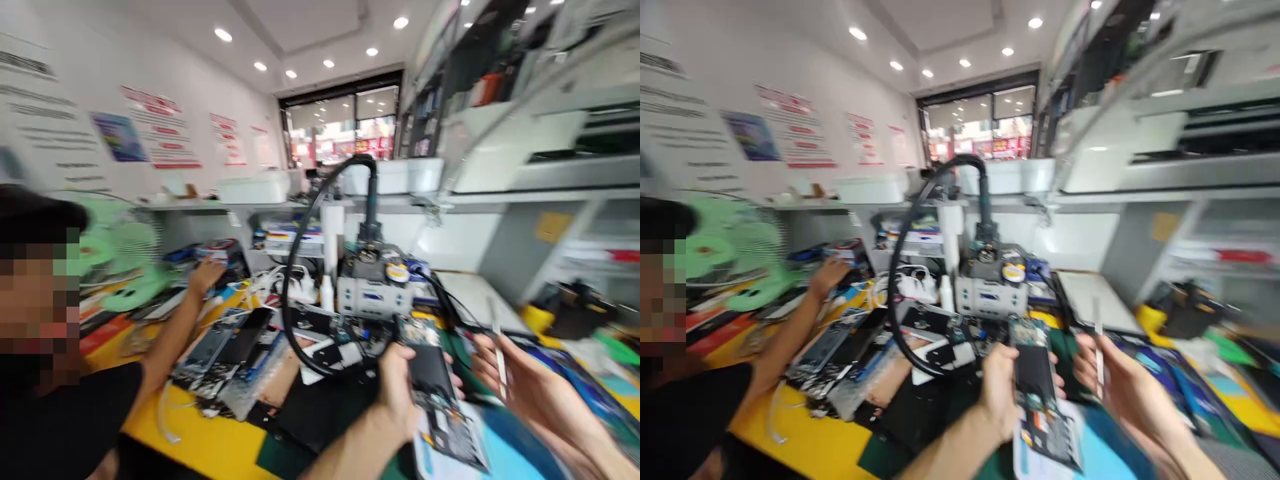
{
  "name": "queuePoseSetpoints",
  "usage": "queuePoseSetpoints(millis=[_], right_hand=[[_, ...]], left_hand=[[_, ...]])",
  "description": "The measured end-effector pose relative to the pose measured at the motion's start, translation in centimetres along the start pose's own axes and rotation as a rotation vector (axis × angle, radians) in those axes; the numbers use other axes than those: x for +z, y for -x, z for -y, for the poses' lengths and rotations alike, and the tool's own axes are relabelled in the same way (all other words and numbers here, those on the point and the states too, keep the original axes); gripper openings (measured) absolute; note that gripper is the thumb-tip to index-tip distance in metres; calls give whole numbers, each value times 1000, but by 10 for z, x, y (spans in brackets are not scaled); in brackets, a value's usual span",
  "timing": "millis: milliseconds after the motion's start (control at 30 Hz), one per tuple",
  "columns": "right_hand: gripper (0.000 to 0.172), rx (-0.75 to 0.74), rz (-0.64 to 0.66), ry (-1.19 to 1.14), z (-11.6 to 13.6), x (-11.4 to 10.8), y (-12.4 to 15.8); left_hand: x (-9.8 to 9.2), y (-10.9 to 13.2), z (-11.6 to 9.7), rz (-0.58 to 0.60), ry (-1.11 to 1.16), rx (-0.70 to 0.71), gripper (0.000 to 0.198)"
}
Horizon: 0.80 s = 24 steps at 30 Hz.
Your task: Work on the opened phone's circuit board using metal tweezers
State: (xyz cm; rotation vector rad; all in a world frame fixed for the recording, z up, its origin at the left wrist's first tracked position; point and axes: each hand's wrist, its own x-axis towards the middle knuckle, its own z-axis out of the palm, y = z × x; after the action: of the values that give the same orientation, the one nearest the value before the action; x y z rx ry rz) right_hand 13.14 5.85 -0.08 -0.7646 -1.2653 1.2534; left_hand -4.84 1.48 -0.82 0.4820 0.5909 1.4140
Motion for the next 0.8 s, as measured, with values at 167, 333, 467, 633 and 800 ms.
queuePoseSetpoints(millis=[167, 333, 467, 633, 800], right_hand=[[38, 218, 41, -167, 15, -45, -5], [36, 199, 73, -253, 17, -46, -5], [36, 161, 72, -204, 17, -45, 0], [40, 111, -34, -152, 14, -38, 4], [41, 99, -121, -150, 15, -36, 7]], left_hand=[[15, -11, 30, -1, 14, -218, 51], [17, -6, 22, -42, -23, -203, 54], [24, -1, 23, -44, -42, -238, 55], [27, 3, 27, -66, -109, -210, 51], [25, 7, 26, -150, -231, -209, 48]])
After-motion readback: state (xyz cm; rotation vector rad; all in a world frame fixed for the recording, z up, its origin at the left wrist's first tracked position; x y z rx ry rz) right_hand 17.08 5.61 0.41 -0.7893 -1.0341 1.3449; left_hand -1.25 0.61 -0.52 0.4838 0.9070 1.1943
